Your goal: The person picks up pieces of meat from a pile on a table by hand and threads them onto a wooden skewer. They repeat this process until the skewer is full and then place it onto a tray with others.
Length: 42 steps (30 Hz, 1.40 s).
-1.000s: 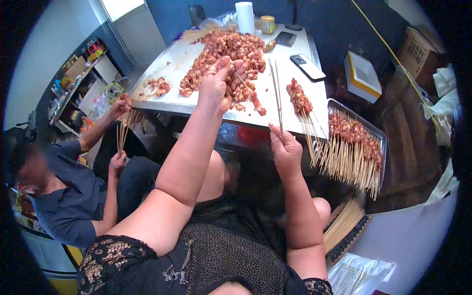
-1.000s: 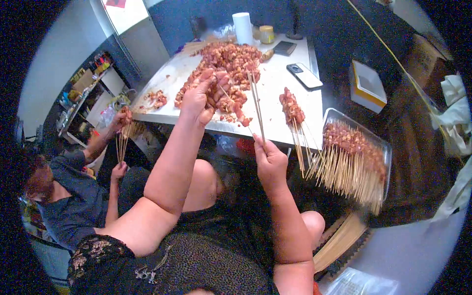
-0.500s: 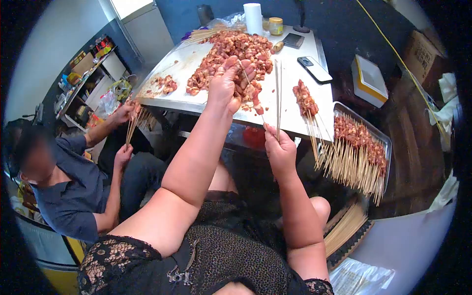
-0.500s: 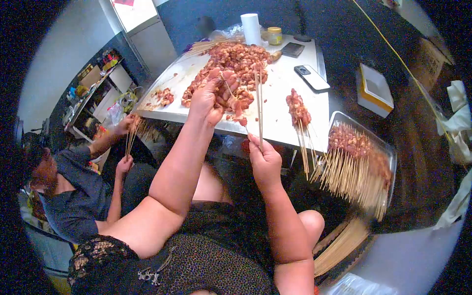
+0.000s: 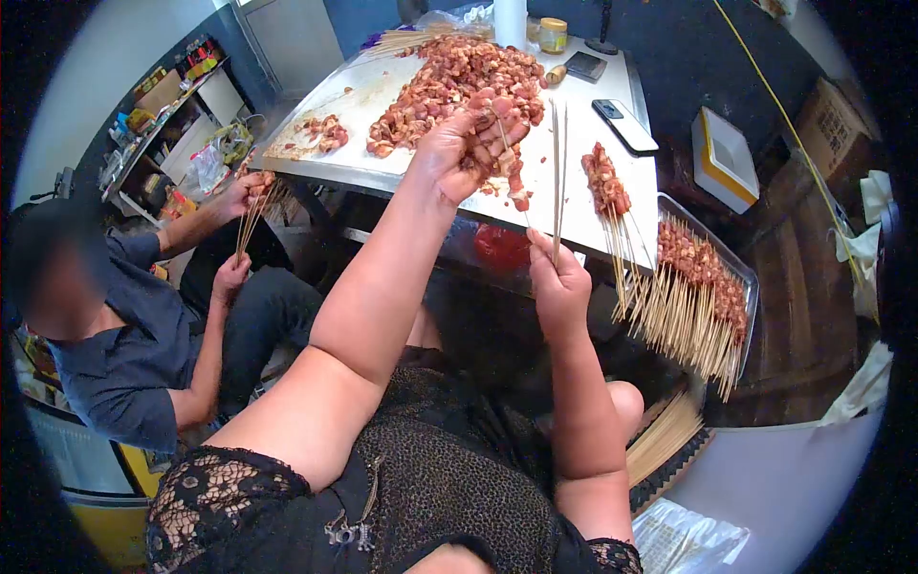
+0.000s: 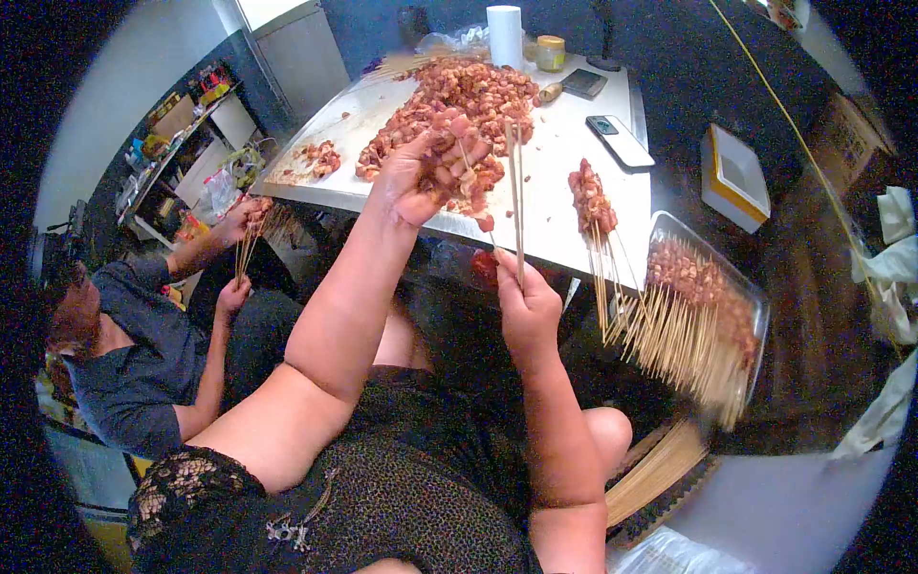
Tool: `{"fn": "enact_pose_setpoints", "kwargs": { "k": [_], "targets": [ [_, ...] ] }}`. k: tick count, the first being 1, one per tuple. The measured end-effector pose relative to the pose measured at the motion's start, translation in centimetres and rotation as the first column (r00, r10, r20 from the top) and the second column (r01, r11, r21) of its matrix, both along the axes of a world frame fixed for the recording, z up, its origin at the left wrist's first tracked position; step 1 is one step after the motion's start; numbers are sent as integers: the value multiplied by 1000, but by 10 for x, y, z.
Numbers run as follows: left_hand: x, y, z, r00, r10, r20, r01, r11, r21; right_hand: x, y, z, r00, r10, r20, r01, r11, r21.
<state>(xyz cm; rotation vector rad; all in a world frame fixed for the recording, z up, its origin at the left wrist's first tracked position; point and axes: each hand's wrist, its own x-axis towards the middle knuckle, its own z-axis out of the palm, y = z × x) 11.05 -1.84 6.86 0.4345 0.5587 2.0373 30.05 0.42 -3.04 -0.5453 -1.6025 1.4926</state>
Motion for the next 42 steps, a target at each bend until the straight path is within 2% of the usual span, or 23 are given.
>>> {"fn": "enact_pose_setpoints", "kwargs": {
  "k": [4, 6, 7, 9, 10, 12, 13, 16, 18, 20, 22, 24, 25, 29, 32, 34, 37, 39, 42],
  "targets": [
    [6, 2, -3, 1000, -18, 3, 18, 999, -30, 1, 2, -4, 997, -65, -38, 69, 992, 103],
    [6, 7, -6, 999, -43, 15, 43, 999, 8, 6, 0, 6, 990, 75, -116, -95, 980, -174],
    [6, 9, -7, 999, -46, 14, 46, 999, 6, 10, 1, 11, 990, 72, -118, -92, 980, -176],
    [6, 13, -9, 991, -132, 27, 132, 991, 15, 18, 3, 19, 952, 224, -210, -304, 788, -535],
    [8, 14, -11, 990, -135, 27, 135, 991, 14, 21, 2, 23, 952, 221, -210, -301, 789, -536],
    [20, 15, -14, 984, -170, -61, 165, 983, -74, 26, 3, 27, 917, 230, -325, -391, 677, -624],
    [36, 15, -11, 997, -21, -77, 12, 993, -121, 27, 5, 26, 918, 226, -325, -387, 679, -623],
    [36, 19, -16, 987, -88, -137, 84, 996, -31, 28, 11, 18, 947, 177, -267, -306, 751, -586],
    [32, 22, -20, 993, -58, -103, 54, 998, -39, 28, 14, 16, 962, 145, -230, -250, 807, -535],
    [22, 22, -24, 993, 51, -109, -53, 998, -19, 29, 14, 15, 960, 161, -230, -263, 803, -534],
    [13, 17, -22, 988, 84, -129, -90, 995, -39, 27, 14, 16, 956, 184, -228, -280, 800, -531],
    [5, 11, -16, 988, -8, -156, -5, 997, -83, 25, 13, 14, 971, 178, -161, -235, 835, -498],
    [12, 11, -9, 980, 153, -131, -170, 977, -129, 25, 11, 14, 970, 183, -162, -240, 834, -498],
    [8, 10, -6, 978, 155, -138, -170, 980, -106, 25, 11, 12, 977, 186, -101, -212, 879, -427],
    [7, 7, -7, 966, 104, -236, -129, 987, -96, 29, 12, 12, 979, 176, -101, -202, 895, -398],
    [13, 2, -1, 949, 83, -303, -136, 978, -159, 33, 15, 12, 979, 173, -106, -201, 896, -396],
    [9, 0, -5, 933, 25, -359, -74, 990, -124, 35, 19, 9, 985, 169, -33, -171, 937, -303],
    [10, 0, -6, 925, 31, -379, -86, 988, -130, 32, 22, 4, 998, 44, 51, -44, 999, -3],
    [17, -1, -10, 932, 58, -357, -110, 986, -128, 27, 23, -5, 1000, 29, 3, -29, 999, 42]
  ]
}}
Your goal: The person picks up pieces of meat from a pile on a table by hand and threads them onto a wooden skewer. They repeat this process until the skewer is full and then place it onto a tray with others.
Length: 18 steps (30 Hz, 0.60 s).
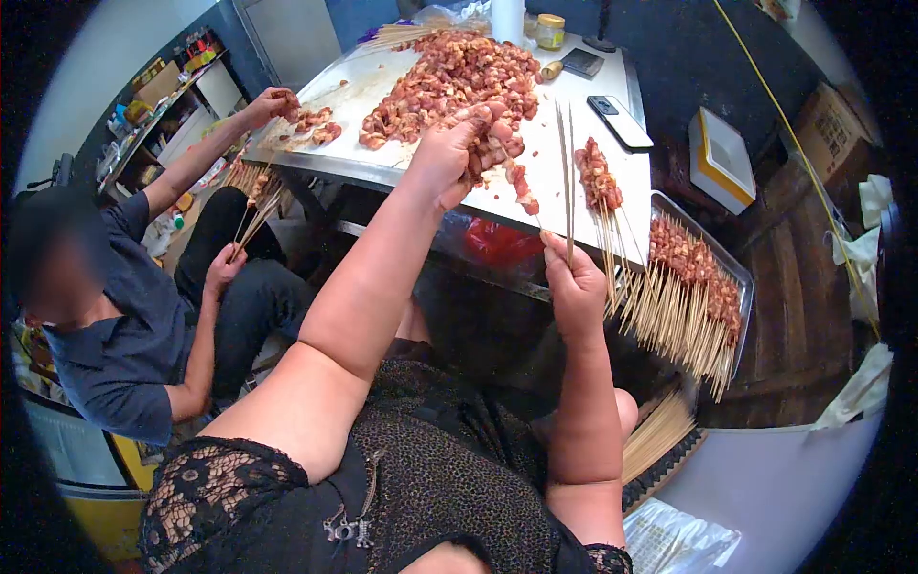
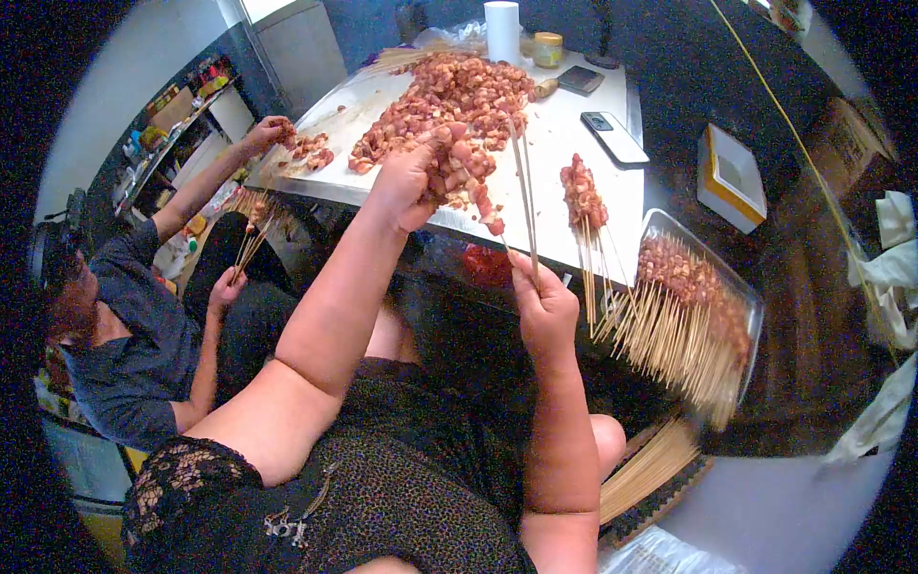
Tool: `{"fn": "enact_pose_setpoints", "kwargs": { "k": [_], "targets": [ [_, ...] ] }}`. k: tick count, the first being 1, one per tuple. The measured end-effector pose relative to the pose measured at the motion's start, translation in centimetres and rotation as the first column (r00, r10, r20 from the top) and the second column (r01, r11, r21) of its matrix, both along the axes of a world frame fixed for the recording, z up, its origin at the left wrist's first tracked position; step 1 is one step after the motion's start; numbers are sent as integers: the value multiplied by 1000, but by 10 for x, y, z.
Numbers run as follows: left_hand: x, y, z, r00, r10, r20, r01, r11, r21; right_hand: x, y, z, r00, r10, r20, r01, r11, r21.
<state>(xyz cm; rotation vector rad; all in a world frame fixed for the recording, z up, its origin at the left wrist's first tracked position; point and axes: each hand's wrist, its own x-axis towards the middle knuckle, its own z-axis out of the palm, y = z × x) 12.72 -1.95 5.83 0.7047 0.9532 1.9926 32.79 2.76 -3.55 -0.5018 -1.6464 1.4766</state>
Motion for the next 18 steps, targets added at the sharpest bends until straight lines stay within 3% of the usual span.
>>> {"fn": "enact_pose_setpoints", "kwargs": {
  "k": [4, 10, 12, 14, 18],
  "targets": [
    [12, 0, -5, 996, 23, 92, -25, 999, 21, -3, -10, 3, 1000, 19, 20, -18, 998, -61],
    [17, 5, -16, 995, -74, 68, 74, 997, 5, -7, -14, 3, 1000, 7, 29, -6, 999, -48],
    [21, 4, -17, 993, -75, 91, 77, 997, -23, -6, -14, 6, 999, 47, 9, -45, 981, -188],
    [19, 6, -24, 987, -153, 41, 152, 988, 18, -6, -13, 6, 998, 56, 9, -53, 977, -206],
    [15, 7, -36, 985, -133, 106, 134, 991, -7, -6, -9, 3, 996, 88, 30, -80, 976, -204]
  ]
}}
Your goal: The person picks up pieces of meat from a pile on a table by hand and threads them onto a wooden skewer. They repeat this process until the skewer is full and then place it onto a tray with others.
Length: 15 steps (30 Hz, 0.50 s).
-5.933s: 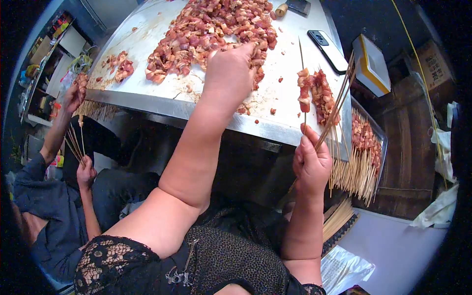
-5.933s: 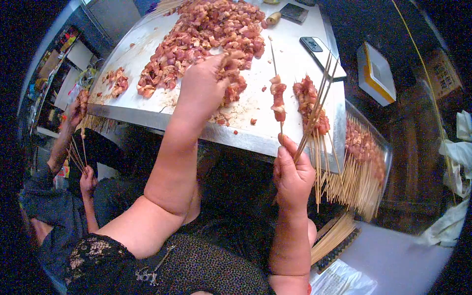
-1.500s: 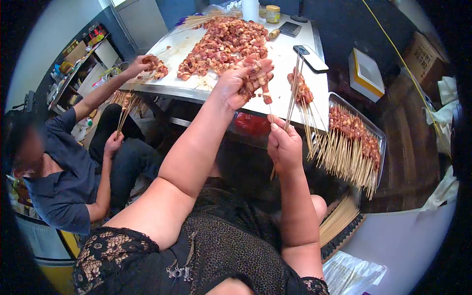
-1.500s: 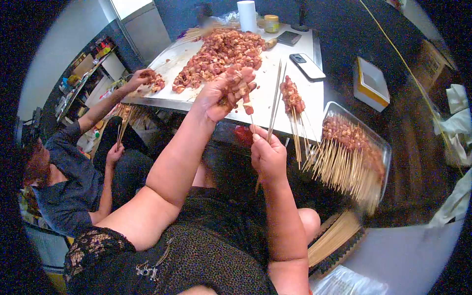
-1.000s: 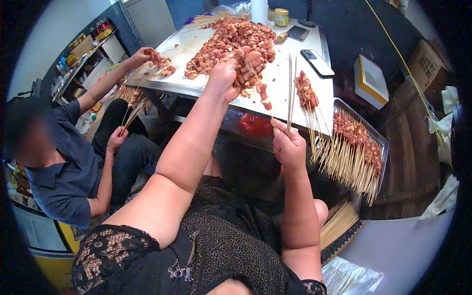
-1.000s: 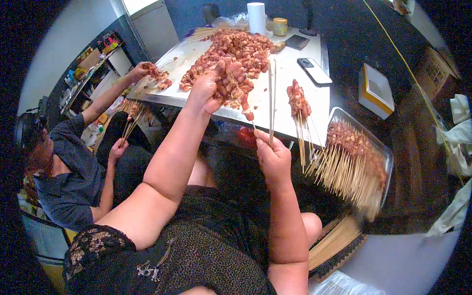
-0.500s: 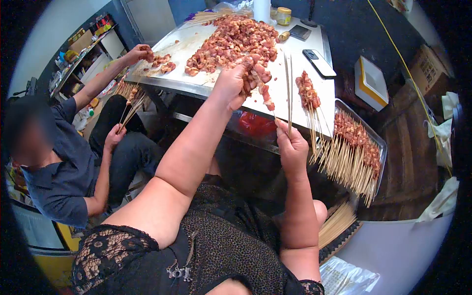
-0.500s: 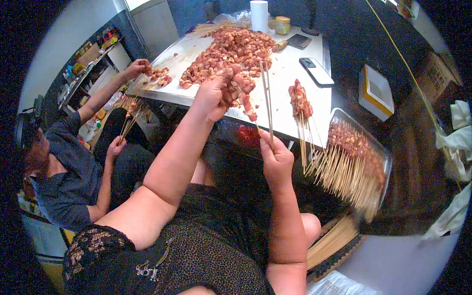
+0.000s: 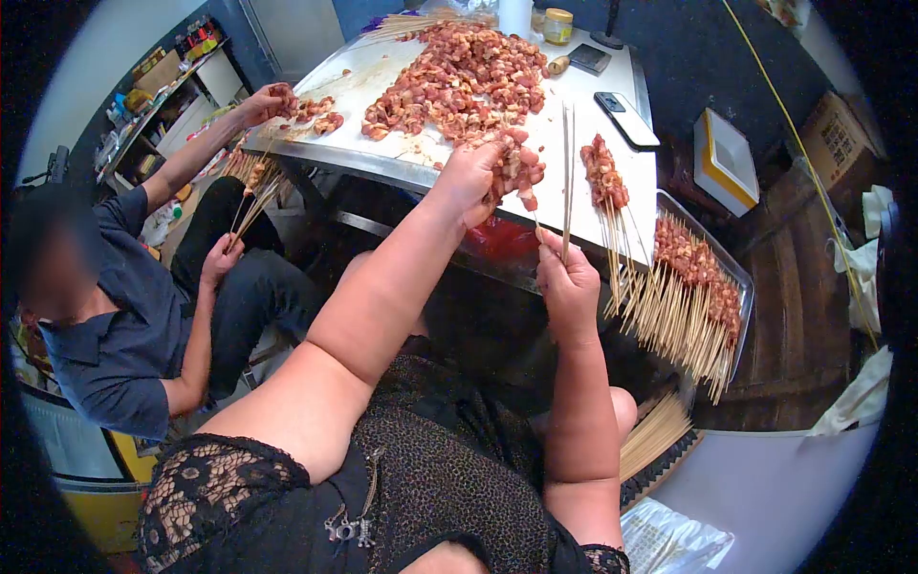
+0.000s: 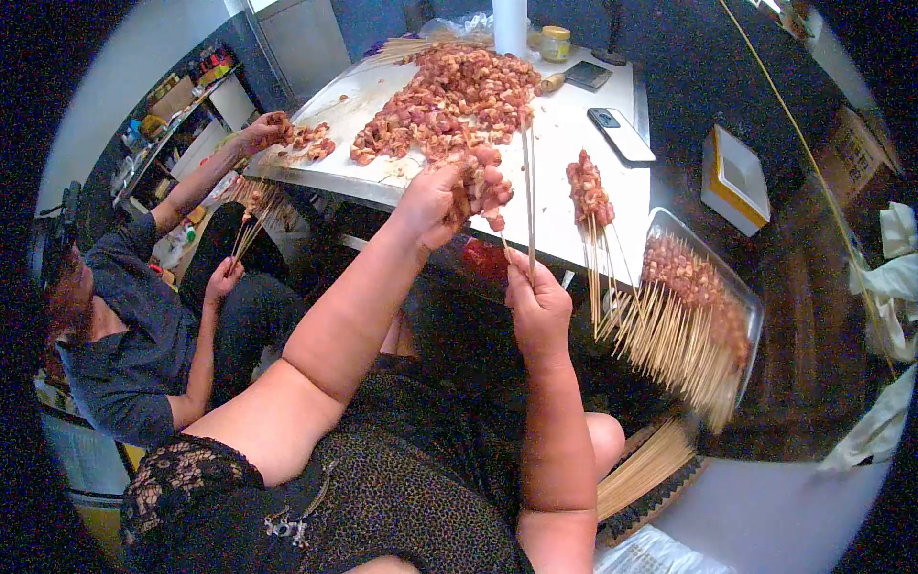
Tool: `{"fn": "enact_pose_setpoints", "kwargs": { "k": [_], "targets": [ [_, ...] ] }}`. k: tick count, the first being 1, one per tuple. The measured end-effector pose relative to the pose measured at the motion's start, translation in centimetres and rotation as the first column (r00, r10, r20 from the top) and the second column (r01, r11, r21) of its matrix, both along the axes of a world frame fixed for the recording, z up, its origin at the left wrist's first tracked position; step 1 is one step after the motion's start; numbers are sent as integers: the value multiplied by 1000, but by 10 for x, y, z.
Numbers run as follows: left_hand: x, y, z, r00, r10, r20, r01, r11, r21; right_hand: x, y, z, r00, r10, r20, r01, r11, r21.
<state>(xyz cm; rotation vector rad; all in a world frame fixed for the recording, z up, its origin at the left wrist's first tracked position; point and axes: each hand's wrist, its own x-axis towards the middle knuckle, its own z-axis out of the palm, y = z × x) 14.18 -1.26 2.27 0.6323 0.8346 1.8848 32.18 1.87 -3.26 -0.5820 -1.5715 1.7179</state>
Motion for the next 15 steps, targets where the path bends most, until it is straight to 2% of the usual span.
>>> {"fn": "enact_pose_setpoints", "kwargs": {
  "k": [1, 3, 4, 6, 7, 8, 10, 11, 15],
  "targets": [
    [-2, 0, -1, 1000, 0, 1, 0, 1000, -1, 0, 0, 0, 1000, 0, 1, 0, 1000, -1],
    [-9, 1, -2, 995, 95, 20, -95, 995, -12, 0, -1, 1, 996, -73, 57, 60, 978, 198],
    [-11, 3, -3, 995, 96, 22, -96, 995, -11, 0, 0, 1, 996, -72, 59, 59, 978, 199],
    [-13, 5, 0, 991, 100, 92, -100, 995, -7, 1, 2, -1, 947, -276, 166, 122, 785, 608],
    [-2, 4, 5, 985, 170, 5, -169, 981, -95, 0, 1, 0, 947, -274, 166, 121, 785, 608],
    [-1, 4, 2, 985, 172, 4, -170, 981, -95, -1, -1, 1, 951, -266, 160, 118, 786, 606],
    [4, 5, 1, 977, 186, 103, -175, 979, -104, -2, -3, 2, 954, -258, 155, 116, 789, 603],
    [9, 9, 1, 959, 248, 137, -234, 966, -109, -2, -3, 1, 963, -230, 143, 106, 808, 580],
    [13, 12, 0, 966, 212, 146, -200, 975, -98, -3, -6, 3, 980, -159, 118, 80, 865, 495]
  ]
}}
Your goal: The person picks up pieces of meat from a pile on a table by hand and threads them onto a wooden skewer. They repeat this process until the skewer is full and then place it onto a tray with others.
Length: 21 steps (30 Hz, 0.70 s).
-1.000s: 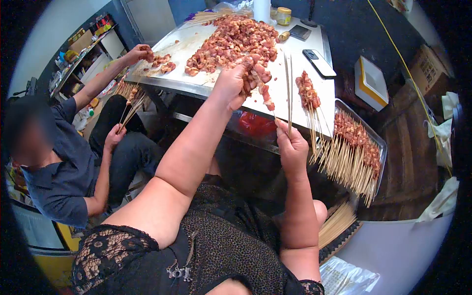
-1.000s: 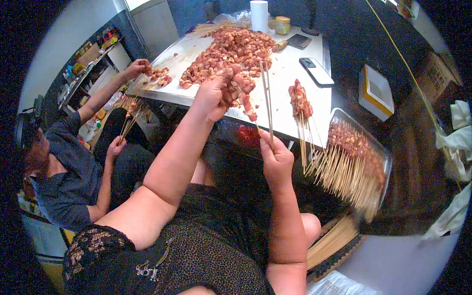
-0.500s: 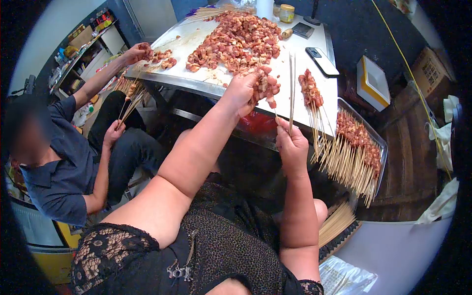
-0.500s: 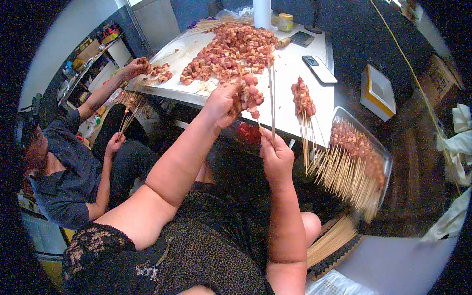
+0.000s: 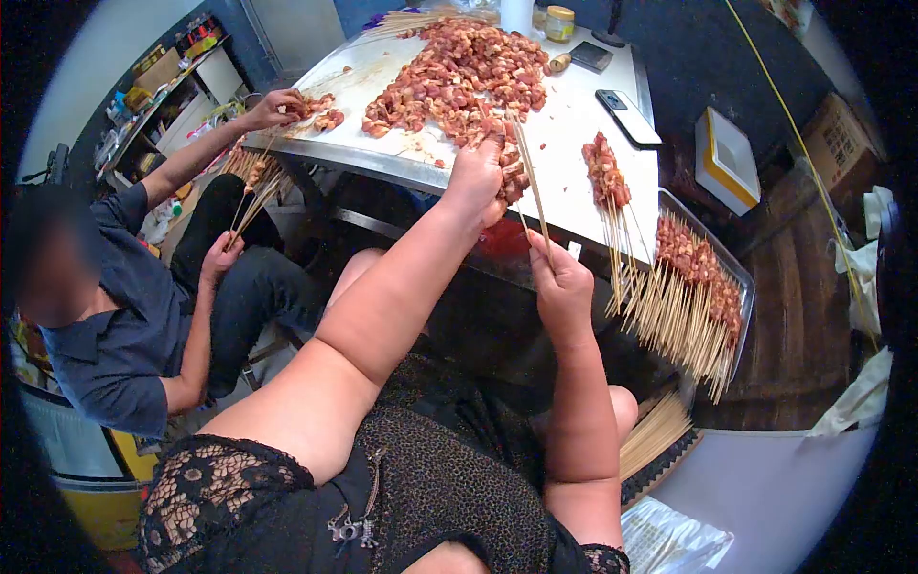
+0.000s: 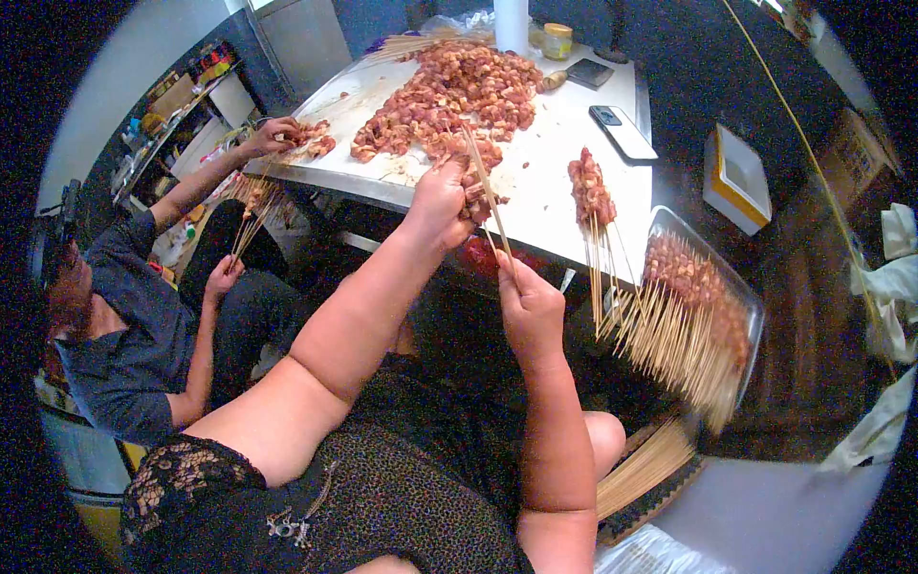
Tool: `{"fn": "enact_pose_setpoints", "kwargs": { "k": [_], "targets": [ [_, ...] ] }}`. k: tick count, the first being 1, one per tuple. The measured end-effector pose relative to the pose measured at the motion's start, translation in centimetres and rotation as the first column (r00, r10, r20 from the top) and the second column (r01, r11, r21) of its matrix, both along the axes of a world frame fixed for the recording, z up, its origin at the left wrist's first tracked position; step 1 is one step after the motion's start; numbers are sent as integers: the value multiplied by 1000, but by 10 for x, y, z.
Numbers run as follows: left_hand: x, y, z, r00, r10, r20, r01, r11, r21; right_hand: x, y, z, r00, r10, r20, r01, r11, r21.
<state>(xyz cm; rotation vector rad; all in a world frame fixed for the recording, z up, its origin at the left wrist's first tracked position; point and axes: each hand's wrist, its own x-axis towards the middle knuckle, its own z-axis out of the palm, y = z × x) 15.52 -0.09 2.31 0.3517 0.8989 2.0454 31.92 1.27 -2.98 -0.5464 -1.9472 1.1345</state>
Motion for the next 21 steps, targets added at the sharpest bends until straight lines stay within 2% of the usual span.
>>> {"fn": "enact_pose_setpoints", "kwargs": {
  "k": [1, 3, 5, 6, 8, 9, 11, 13, 15, 19, 21],
  "targets": [
    [4, 1, 3, 999, 39, -23, -39, 999, -9, 0, -1, -1, 1000, -3, 0, 3, 1000, -1],
    [3, 4, 0, 996, 77, -45, -78, 997, -16, -2, -1, -4, 1000, 15, -15, -17, 994, -110],
    [-10, 6, -15, 982, -169, -80, 185, 936, 300, -2, 0, -3, 1000, -8, -30, 3, 984, -177],
    [-5, 3, -6, 982, -171, -80, 187, 936, 298, -2, 0, -3, 998, -34, -44, 22, 969, -244],
    [12, -6, 20, 958, -90, 271, 50, 987, 152, -1, 5, -6, 996, -36, -79, 12, 959, -285],
    [6, -6, 13, 959, -94, 269, 54, 987, 151, -1, 8, -8, 993, -36, -115, -2, 948, -319],
    [-10, -6, -6, 988, -139, 65, 125, 975, 182, -1, 9, -8, 990, -41, -137, -6, 946, -324],
    [-7, -7, -6, 990, -142, 9, 140, 983, 121, 0, 9, -6, 992, -52, -111, 17, 954, -299],
    [1, -8, -7, 970, -198, -143, 199, 980, -10, -2, 10, -10, 992, -62, -114, 26, 956, -291],
    [19, -13, -10, 957, -234, -172, 222, 971, -87, -2, 9, -9, 991, -77, -113, 39, 951, -307],
    [22, -11, -12, 969, -213, -128, 205, 976, -73, -2, 10, -12, 989, -76, -124, 35, 952, -303]
  ]
}}
